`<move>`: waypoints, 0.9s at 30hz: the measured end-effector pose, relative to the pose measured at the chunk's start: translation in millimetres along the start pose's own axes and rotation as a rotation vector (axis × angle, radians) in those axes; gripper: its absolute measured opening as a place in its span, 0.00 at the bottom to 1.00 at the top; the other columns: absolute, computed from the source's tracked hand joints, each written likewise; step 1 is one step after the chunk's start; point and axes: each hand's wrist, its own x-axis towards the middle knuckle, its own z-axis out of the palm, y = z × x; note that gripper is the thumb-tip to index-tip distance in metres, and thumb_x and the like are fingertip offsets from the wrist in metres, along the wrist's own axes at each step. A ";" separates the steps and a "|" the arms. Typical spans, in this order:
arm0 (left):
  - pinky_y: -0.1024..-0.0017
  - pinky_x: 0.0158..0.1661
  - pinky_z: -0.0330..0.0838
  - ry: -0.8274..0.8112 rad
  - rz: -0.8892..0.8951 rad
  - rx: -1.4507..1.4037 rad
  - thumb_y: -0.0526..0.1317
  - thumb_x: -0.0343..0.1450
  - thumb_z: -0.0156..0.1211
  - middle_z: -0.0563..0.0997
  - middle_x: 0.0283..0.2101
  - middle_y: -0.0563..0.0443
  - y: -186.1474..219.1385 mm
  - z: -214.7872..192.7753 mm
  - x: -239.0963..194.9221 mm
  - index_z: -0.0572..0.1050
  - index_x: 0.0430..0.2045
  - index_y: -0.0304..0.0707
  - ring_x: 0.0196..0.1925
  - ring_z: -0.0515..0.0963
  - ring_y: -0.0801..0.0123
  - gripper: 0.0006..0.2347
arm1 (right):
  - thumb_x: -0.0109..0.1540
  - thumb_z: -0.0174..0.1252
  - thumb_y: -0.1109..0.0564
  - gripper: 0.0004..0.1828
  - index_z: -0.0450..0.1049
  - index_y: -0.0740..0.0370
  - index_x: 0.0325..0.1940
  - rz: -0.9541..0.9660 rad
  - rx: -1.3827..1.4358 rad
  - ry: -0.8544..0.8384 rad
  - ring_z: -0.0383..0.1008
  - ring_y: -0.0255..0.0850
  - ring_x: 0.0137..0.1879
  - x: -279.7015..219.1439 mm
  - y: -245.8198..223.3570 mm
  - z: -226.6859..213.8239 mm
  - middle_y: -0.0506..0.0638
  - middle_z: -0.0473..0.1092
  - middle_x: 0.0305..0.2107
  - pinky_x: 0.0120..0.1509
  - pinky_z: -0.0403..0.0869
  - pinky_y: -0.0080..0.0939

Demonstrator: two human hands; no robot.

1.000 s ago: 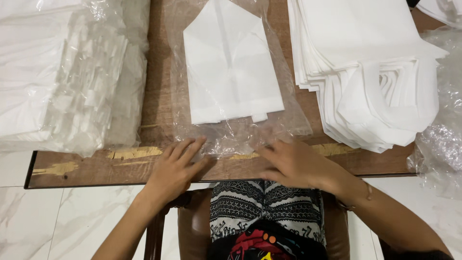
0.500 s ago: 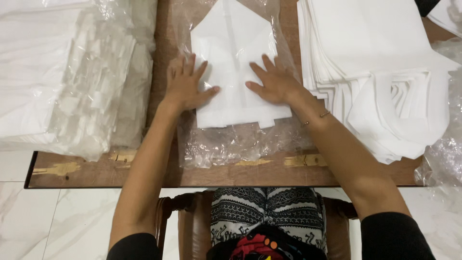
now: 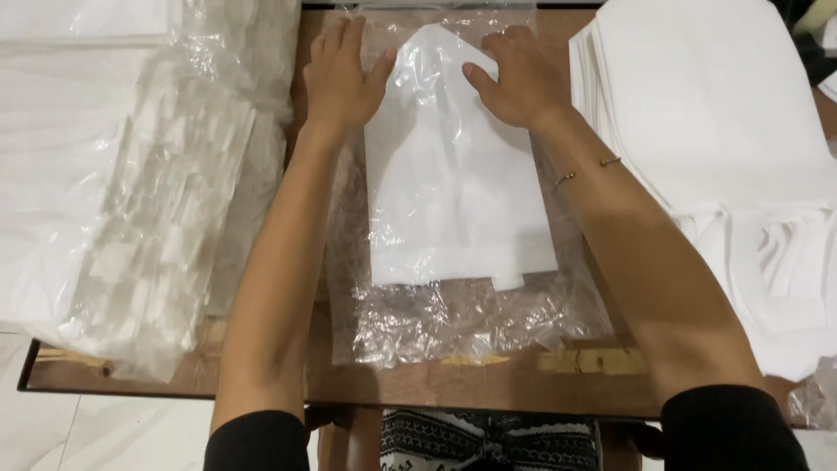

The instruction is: The person places white non-woven bags into clear plastic bags on a wooden table. They repeatedly pick up a bag, insert it into a plastic bag, and smooth the plastic to seal it, stacking the packed bags on the table.

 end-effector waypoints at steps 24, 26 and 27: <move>0.45 0.69 0.29 -0.458 -0.377 0.201 0.68 0.69 0.29 0.38 0.76 0.55 -39.9 32.1 45.6 0.41 0.72 0.51 0.77 0.35 0.53 0.37 | 0.64 0.27 0.30 0.38 0.47 0.46 0.75 0.315 -0.088 -0.319 0.32 0.56 0.78 53.5 28.1 24.9 0.51 0.37 0.74 0.75 0.35 0.64; 0.44 0.69 0.32 -0.396 -0.362 0.106 0.65 0.71 0.33 0.39 0.76 0.53 -43.5 30.1 40.7 0.43 0.72 0.49 0.76 0.37 0.51 0.36 | 0.64 0.30 0.30 0.38 0.50 0.48 0.74 0.313 -0.012 -0.277 0.31 0.57 0.78 57.7 41.0 37.6 0.54 0.37 0.74 0.74 0.33 0.67; 0.42 0.68 0.35 -0.337 -0.352 0.010 0.63 0.73 0.37 0.39 0.76 0.50 -45.0 29.1 38.4 0.44 0.72 0.47 0.76 0.38 0.50 0.34 | 0.64 0.33 0.30 0.38 0.53 0.50 0.72 0.307 0.063 -0.240 0.30 0.58 0.78 60.1 47.6 43.3 0.56 0.37 0.74 0.74 0.30 0.70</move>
